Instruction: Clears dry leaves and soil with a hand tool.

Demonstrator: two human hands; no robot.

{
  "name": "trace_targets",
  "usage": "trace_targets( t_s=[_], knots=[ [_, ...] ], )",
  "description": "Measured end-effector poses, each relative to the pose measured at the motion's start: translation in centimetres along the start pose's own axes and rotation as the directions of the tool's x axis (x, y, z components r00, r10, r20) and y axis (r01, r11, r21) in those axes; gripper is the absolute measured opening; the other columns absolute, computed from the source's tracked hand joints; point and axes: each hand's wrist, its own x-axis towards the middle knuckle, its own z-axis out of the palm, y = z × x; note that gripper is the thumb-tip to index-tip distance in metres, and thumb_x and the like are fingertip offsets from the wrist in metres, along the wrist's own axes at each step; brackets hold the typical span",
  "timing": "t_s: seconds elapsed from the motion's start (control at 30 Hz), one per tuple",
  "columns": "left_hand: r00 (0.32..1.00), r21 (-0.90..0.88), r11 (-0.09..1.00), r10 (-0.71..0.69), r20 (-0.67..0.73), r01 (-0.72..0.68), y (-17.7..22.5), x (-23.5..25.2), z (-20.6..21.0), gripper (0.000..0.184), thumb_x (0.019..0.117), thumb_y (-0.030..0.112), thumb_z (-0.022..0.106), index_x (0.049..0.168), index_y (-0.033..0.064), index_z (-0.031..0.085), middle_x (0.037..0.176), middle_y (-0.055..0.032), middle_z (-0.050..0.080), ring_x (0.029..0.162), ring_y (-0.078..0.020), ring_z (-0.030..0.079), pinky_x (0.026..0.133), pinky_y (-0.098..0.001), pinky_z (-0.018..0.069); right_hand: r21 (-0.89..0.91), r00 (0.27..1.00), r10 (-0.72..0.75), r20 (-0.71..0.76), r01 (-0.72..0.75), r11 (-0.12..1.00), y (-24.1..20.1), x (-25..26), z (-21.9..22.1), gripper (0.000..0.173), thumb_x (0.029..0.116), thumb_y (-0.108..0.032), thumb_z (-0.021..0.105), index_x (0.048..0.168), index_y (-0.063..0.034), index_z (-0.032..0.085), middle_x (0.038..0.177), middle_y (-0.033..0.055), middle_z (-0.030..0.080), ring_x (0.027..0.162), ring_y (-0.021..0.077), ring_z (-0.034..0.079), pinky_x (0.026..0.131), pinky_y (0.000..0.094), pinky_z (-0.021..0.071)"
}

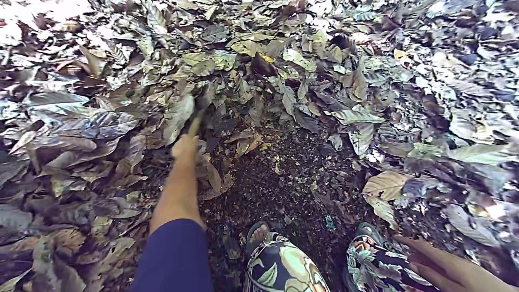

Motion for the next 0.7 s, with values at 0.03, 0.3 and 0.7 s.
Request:
trace_targets(
  t_s=[0.03,0.3,0.7],
  knots=[
    [0.998,0.042,0.997,-0.059,-0.018,0.060,-4.6,0.3,-0.3,0.069,0.1038,0.058,0.047,0.137,-0.0010,0.057,0.127,-0.0340,0.063,0.119,-0.0541,0.061,0.093,-0.0762,0.0458,-0.010,1.000,0.005,0.016,-0.005,1.000,-0.4,0.4,-0.1,0.051,0.1049,-0.016,0.055,0.152,0.0002,0.044,0.121,0.0301,0.067,0.108,0.0476,0.067,0.097,0.0661,0.0485],
    [0.756,0.009,0.762,-0.640,-0.136,0.647,-40.2,-16.2,-6.9,0.073,0.1052,0.059,0.040,0.135,-0.0047,0.061,0.138,-0.0341,0.058,0.132,-0.0508,0.054,0.105,-0.0725,0.0407,-0.054,0.995,-0.093,0.039,0.095,0.994,-2.5,2.1,-0.7,0.053,0.1057,-0.018,0.054,0.152,0.0036,0.041,0.125,0.0340,0.063,0.112,0.0483,0.065,0.100,0.0649,0.0473],
    [0.589,-0.858,0.421,-0.787,-0.185,0.294,-50.5,-28.6,-19.2,0.061,0.1083,0.060,0.029,0.129,0.0056,0.049,0.084,-0.0030,0.053,0.060,-0.0121,0.054,0.059,-0.0345,0.0521,-0.143,0.985,-0.152,0.075,0.162,0.976,-3.2,2.9,0.6,0.051,0.1055,-0.017,0.054,0.153,-0.0001,0.043,0.122,0.0342,0.064,0.106,0.0495,0.067,0.096,0.0667,0.0488]
  ],
)
